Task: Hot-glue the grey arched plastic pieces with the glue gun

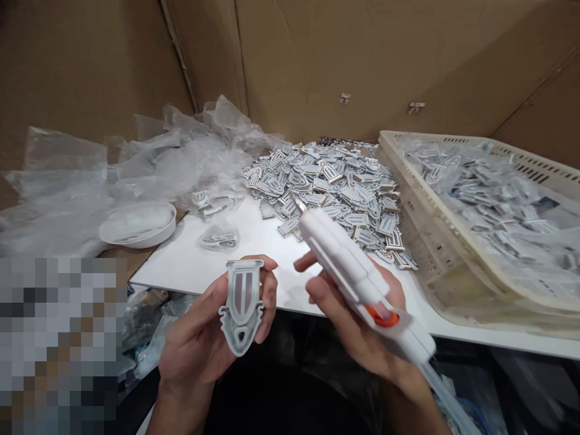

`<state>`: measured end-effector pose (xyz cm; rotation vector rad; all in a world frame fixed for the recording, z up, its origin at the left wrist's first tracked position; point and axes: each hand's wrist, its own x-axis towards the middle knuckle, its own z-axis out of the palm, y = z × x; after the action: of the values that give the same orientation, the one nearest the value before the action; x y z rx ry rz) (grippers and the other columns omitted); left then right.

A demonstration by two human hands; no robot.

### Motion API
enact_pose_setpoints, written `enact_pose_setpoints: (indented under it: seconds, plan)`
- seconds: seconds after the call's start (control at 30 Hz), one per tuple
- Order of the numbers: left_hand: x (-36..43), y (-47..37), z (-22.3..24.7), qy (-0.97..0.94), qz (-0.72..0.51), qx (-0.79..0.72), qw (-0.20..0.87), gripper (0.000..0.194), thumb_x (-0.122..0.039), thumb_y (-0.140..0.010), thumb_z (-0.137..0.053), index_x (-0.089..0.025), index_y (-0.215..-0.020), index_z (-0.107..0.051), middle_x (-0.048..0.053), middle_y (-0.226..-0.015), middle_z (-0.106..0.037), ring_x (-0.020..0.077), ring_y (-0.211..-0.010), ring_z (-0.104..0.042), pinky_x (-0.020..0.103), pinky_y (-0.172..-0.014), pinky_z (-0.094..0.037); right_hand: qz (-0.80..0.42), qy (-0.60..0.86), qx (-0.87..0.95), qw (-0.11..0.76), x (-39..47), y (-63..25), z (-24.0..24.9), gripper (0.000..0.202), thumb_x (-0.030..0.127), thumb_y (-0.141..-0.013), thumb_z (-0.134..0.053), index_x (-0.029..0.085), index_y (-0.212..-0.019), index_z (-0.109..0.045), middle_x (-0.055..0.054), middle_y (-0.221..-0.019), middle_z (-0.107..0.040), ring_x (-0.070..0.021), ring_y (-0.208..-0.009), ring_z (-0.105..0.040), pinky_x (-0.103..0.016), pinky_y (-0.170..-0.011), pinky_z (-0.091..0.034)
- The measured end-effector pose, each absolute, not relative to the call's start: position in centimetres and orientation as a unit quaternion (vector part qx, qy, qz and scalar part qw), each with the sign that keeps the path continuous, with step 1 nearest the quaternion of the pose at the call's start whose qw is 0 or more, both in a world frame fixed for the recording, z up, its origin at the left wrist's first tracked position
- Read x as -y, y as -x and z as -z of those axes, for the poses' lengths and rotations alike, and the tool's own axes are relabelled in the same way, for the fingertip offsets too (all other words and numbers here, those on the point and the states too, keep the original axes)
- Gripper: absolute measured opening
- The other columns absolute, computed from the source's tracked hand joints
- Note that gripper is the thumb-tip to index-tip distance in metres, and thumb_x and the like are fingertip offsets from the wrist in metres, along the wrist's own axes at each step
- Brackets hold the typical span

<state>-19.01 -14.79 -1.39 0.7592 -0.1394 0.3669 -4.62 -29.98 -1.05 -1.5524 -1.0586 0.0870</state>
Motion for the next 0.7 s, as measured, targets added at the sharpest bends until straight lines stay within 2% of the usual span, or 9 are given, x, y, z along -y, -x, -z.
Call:
enact_pose_setpoints:
  seconds: [0.13,0.23,0.33,0.4,0.47,0.57,0.7]
  plan:
    - [15.0,18.5,1.6,-0.393,-0.153,0.075,0.904,0.039,-0.045,-0.104,-0.057,-0.012,-0.120,-0.072,0.008,-0.084,-0.061,0.0107,-0.066,-0.060,0.018,-0.062,-0.047,-0.054,0.652,0.480,0.585,27.7,5.2,-1.2,0.023,0.040,-0.092,-0.082,0.027,-0.110,-0.076,-0.002,-0.105,-0.073,-0.0116,-0.073,-0.063,-0.023,-0.063,-0.054]
    - [15.1,18.4,1.8,-0.402,-0.143,0.056,0.903,0.035,-0.044,-0.104,-0.060,-0.013,-0.114,-0.071,0.007,-0.079,-0.061,0.0102,-0.065,-0.059,0.017,-0.062,-0.049,-0.088,0.624,0.490,0.602,26.2,5.6,-2.1,0.027,0.034,-0.088,-0.086,0.025,-0.111,-0.075,-0.001,-0.104,-0.073,-0.0106,-0.073,-0.064,-0.022,-0.065,-0.058]
    - [15.1,18.5,1.9,-0.394,-0.138,0.037,0.908,0.034,-0.045,-0.102,-0.064,-0.014,-0.113,-0.070,0.006,-0.078,-0.062,0.0107,-0.065,-0.060,0.018,-0.061,-0.052,-0.117,0.597,0.488,0.625,25.3,6.2,-1.9,0.019,0.029,-0.090,-0.083,0.021,-0.104,-0.074,-0.001,-0.098,-0.074,-0.0101,-0.065,-0.066,-0.021,-0.058,-0.057]
    - [15.1,18.5,1.9,-0.392,-0.136,0.026,0.910,0.034,-0.046,-0.101,-0.065,-0.013,-0.107,-0.070,0.006,-0.079,-0.062,0.0108,-0.065,-0.061,0.017,-0.061,-0.053,-0.093,0.592,0.483,0.639,25.1,6.5,-1.6,0.014,0.027,-0.090,-0.082,0.020,-0.099,-0.074,-0.002,-0.093,-0.075,-0.0104,-0.062,-0.065,-0.021,-0.053,-0.055]
    - [15.1,18.5,1.8,-0.385,-0.132,0.010,0.913,0.034,-0.047,-0.099,-0.067,-0.012,-0.101,-0.070,0.006,-0.079,-0.062,0.0105,-0.066,-0.061,0.017,-0.061,-0.054,-0.034,0.599,0.486,0.636,24.9,6.7,-1.3,0.011,0.026,-0.091,-0.081,0.020,-0.097,-0.075,-0.002,-0.090,-0.073,-0.0112,-0.067,-0.066,-0.022,-0.057,-0.056]
    - [15.3,18.5,1.7,-0.374,-0.131,-0.015,0.918,0.031,-0.044,-0.099,-0.068,-0.014,-0.104,-0.071,0.005,-0.079,-0.062,0.0106,-0.066,-0.062,0.018,-0.062,-0.055,0.043,0.613,0.500,0.611,24.9,6.8,-1.2,0.005,0.025,-0.092,-0.081,0.021,-0.093,-0.078,-0.001,-0.086,-0.065,-0.0126,-0.078,-0.064,-0.024,-0.068,-0.056]
    - [15.5,18.3,1.4,-0.356,-0.134,-0.004,0.925,0.030,-0.043,-0.101,-0.064,-0.014,-0.105,-0.074,0.006,-0.082,-0.063,0.0120,-0.067,-0.062,0.019,-0.060,-0.053,0.002,0.587,0.503,0.634,25.0,6.6,-1.6,0.017,0.030,-0.096,-0.077,0.020,-0.085,-0.068,0.000,-0.080,-0.061,-0.0119,-0.066,-0.058,-0.027,-0.060,-0.051]
